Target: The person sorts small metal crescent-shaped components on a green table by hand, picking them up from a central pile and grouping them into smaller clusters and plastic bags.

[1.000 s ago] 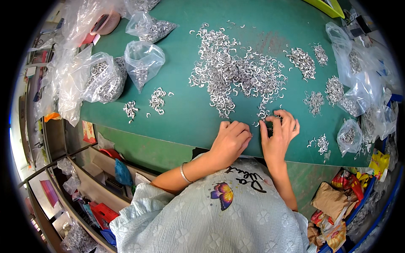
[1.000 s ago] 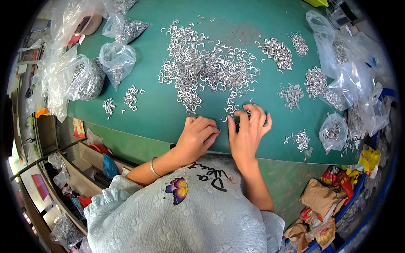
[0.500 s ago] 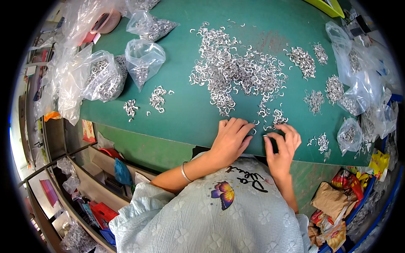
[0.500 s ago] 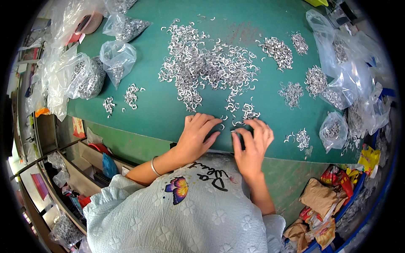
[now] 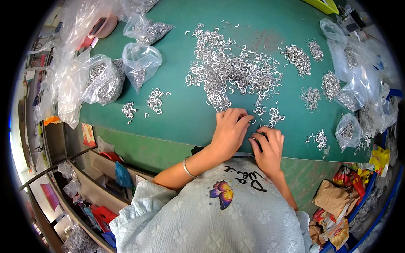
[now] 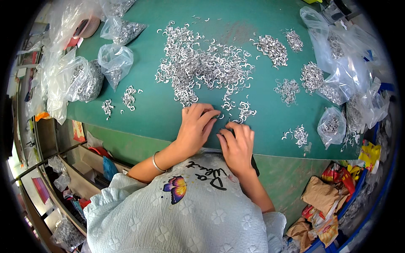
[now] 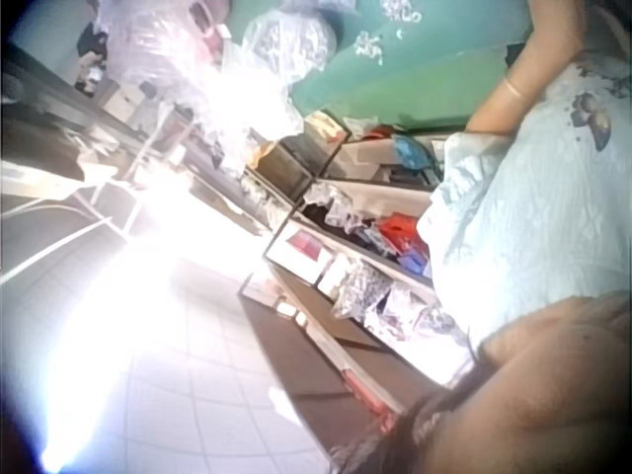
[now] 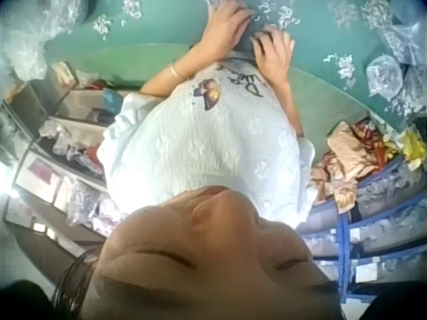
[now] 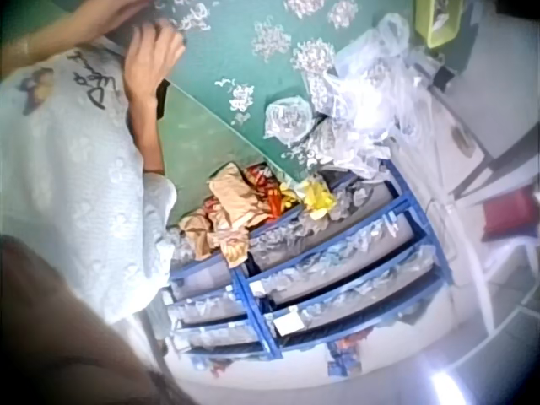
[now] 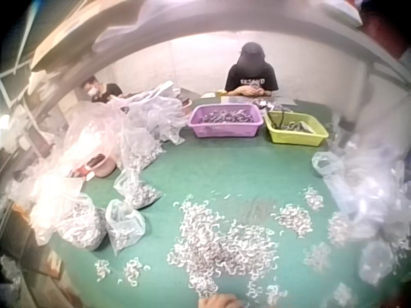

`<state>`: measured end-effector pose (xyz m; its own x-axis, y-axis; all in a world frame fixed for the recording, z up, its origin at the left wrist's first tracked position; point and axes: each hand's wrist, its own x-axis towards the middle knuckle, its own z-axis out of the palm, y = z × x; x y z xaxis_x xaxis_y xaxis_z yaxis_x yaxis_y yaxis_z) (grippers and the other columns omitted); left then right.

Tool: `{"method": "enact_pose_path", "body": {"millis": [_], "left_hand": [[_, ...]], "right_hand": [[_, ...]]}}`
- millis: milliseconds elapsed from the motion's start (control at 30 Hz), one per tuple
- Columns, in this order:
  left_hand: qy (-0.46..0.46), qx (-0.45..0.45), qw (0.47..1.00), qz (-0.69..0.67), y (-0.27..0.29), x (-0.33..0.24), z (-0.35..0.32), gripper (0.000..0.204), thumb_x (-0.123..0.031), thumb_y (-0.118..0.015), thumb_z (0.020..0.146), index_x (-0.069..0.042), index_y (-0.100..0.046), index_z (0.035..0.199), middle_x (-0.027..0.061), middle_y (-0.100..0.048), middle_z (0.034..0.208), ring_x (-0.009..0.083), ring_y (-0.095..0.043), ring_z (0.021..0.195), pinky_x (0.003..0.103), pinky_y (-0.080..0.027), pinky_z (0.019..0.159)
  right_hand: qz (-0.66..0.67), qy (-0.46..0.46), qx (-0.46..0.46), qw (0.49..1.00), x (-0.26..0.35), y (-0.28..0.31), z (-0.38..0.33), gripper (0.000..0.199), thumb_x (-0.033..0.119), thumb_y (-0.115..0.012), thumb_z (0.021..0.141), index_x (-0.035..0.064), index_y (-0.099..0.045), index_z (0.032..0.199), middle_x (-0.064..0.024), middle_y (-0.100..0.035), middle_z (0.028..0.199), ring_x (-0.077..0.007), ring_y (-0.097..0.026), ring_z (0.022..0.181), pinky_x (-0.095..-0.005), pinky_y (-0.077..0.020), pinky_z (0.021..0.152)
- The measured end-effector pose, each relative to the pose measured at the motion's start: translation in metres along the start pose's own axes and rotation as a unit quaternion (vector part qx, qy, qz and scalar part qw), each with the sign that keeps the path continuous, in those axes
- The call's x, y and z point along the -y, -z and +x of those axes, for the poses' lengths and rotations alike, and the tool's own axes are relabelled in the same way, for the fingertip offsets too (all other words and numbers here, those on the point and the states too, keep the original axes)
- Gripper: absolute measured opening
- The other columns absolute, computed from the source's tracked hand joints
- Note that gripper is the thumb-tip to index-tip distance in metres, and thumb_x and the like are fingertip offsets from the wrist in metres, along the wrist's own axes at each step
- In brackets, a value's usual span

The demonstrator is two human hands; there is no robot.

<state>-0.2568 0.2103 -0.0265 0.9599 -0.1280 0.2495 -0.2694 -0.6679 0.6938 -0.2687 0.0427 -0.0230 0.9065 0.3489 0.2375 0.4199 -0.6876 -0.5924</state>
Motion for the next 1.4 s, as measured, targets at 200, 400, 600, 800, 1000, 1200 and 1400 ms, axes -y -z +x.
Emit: {"method": "enact_pose_path", "body": {"millis": [200,400,600,800,1000,1200,1400], "left_hand": [[-0.014,0.016,1.0,-0.012,-0.003,0.001,-0.002,0.029,-0.002,-0.071,0.078,-0.008,-0.066,0.107,0.0045,-0.058,0.105,0.0233,-0.054,0.097,0.038,-0.035,0.082],[-0.057,0.019,0.998,0.018,-0.025,-0.017,0.013,0.03,-0.01,-0.075,0.076,-0.009,-0.066,0.105,0.005,-0.057,0.111,0.0249,-0.053,0.104,0.042,-0.034,0.085],[-0.028,-0.002,0.997,0.074,-0.027,-0.012,0.014,0.026,-0.012,-0.075,0.076,-0.01,-0.065,0.1,0.006,-0.056,0.113,0.0269,-0.051,0.108,0.043,-0.032,0.086],[-0.017,-0.003,0.999,0.042,-0.019,-0.011,0.009,0.028,-0.011,-0.073,0.078,-0.011,-0.063,0.104,0.0055,-0.056,0.112,0.0268,-0.052,0.108,0.043,-0.032,0.087],[-0.051,0.03,0.996,0.061,-0.031,-0.023,0.01,0.032,-0.017,-0.077,0.075,-0.012,-0.064,0.104,0.0045,-0.058,0.109,0.0257,-0.053,0.106,0.044,-0.032,0.086],[-0.015,0.0,0.995,0.094,-0.018,-0.013,0.005,0.027,-0.008,-0.074,0.073,-0.011,-0.063,0.098,0.0038,-0.058,0.106,0.0245,-0.054,0.102,0.043,-0.032,0.085],[-0.072,0.018,0.996,0.046,-0.043,-0.025,0.009,0.03,-0.009,-0.072,0.075,-0.009,-0.064,0.105,0.0041,-0.057,0.107,0.0236,-0.053,0.105,0.044,-0.032,0.083]], "right_hand": [[-0.051,-0.048,-0.089,0.994,-0.031,0.025,-0.018,0.017,0.002,-0.076,0.074,0.0051,-0.067,0.088,-0.0072,-0.06,0.095,-0.0262,-0.055,0.089,-0.0376,-0.0399,0.077],[-0.054,-0.088,-0.132,0.986,-0.042,0.039,-0.007,0.024,0.002,-0.075,0.076,0.0009,-0.066,0.099,-0.0112,-0.061,0.103,-0.03,-0.055,0.096,-0.0396,-0.0427,0.086],[-0.091,-0.046,0.082,0.991,-0.021,0.024,0.01,0.051,0.013,-0.063,0.088,-0.0017,-0.049,0.134,-0.0154,-0.041,0.148,-0.0371,-0.033,0.14,-0.0551,-0.0261,0.11],[0.031,-0.037,0.031,0.998,-0.012,0.024,-0.009,0.041,0.011,-0.061,0.089,-0.0033,-0.056,0.127,-0.018,-0.048,0.142,-0.0386,-0.038,0.137,-0.0556,-0.0278,0.111],[-0.008,-0.07,-0.043,0.997,-0.022,0.031,0.007,0.03,0.001,-0.056,0.089,-0.0026,-0.062,0.118,-0.0149,-0.059,0.127,-0.0349,-0.051,0.124,-0.0459,-0.0364,0.103],[-0.026,-0.083,-0.075,0.993,-0.033,0.03,0.025,0.02,0.003,-0.064,0.085,0.0022,-0.067,0.104,-0.0088,-0.062,0.101,-0.0284,-0.055,0.096,-0.0387,-0.0402,0.083],[-0.028,-0.063,-0.045,0.997,-0.032,0.022,0.047,0.022,0.002,-0.068,0.081,0.0065,-0.069,0.103,-0.0081,-0.058,0.1,-0.0269,-0.052,0.094,-0.0378,-0.0376,0.079]]}}
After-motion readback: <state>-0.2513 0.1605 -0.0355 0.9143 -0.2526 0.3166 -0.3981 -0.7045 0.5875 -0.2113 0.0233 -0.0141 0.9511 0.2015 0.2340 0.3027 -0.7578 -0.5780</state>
